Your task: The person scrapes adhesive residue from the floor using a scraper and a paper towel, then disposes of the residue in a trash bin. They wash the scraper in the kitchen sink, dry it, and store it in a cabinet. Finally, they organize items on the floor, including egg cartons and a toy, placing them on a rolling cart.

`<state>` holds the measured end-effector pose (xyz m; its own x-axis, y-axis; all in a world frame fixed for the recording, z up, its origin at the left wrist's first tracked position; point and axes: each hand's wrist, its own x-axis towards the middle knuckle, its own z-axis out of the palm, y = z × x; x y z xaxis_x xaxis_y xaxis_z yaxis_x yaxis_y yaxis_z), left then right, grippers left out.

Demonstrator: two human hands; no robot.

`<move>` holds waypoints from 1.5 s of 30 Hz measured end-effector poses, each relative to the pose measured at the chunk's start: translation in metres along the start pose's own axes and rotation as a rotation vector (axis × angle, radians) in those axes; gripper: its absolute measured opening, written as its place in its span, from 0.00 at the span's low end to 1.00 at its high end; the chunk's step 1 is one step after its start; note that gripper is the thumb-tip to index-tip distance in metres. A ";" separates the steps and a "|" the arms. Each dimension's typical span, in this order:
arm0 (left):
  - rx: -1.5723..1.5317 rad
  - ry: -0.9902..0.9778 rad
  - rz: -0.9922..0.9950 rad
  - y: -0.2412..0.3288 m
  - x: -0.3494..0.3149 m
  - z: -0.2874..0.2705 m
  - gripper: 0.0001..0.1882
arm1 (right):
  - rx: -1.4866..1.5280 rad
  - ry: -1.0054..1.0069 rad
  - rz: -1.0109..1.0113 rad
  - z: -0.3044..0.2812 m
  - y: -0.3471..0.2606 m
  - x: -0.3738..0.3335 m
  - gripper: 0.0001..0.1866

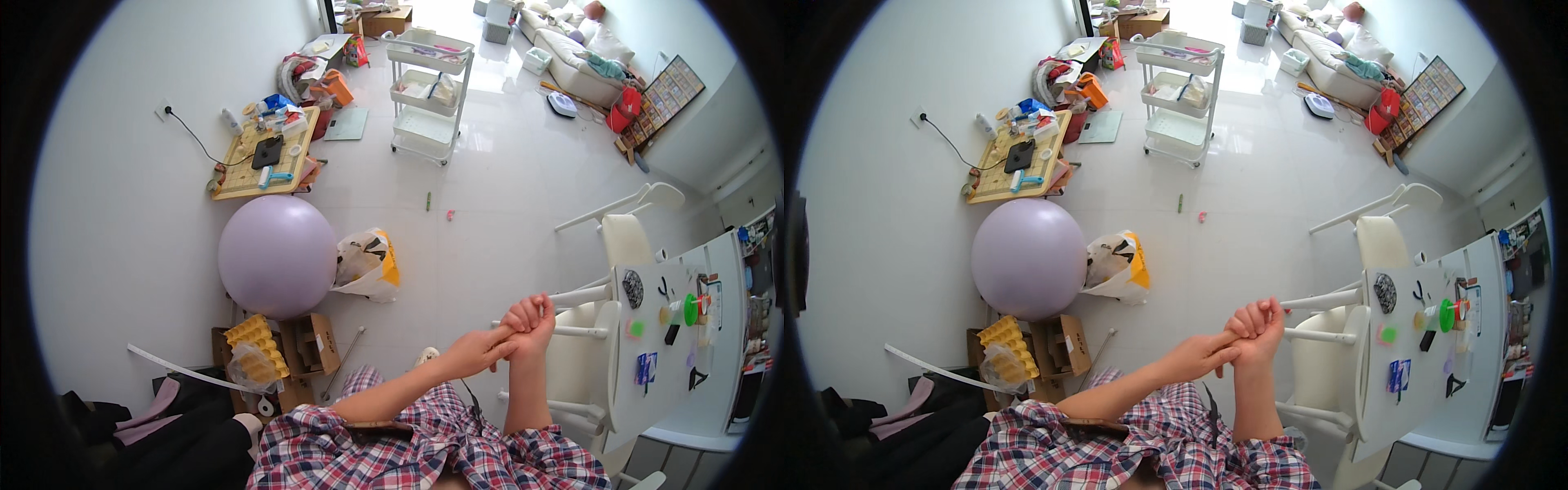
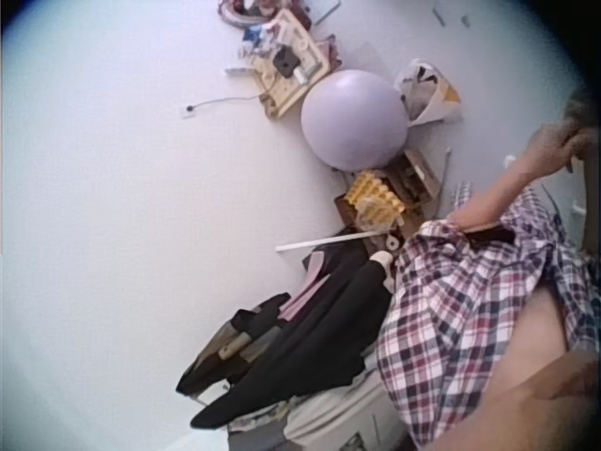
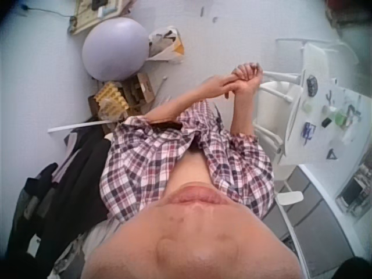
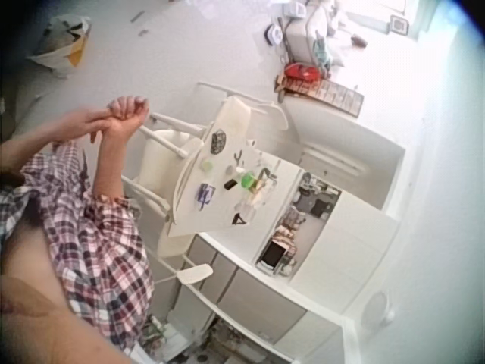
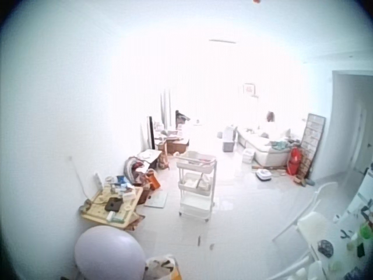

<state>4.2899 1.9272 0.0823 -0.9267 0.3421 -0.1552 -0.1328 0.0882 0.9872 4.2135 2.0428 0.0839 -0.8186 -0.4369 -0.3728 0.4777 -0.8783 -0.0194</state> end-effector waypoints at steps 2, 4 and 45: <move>-0.308 -0.037 -0.016 0.011 0.021 0.001 0.25 | -0.012 -0.185 -0.053 0.007 -0.021 0.014 0.15; -0.377 -0.094 0.001 0.017 0.031 -0.012 0.26 | 0.036 -0.280 -0.125 0.020 -0.032 0.026 0.15; 0.528 1.632 0.005 0.014 0.454 -0.370 0.33 | -1.584 -0.264 0.161 0.217 -0.163 0.519 0.11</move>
<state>3.7367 1.7374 0.0390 -0.3428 -0.8621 0.3732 -0.3175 0.4803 0.8176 3.6413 1.9171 0.0946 -0.6793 -0.6666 -0.3068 0.2556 0.1769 -0.9504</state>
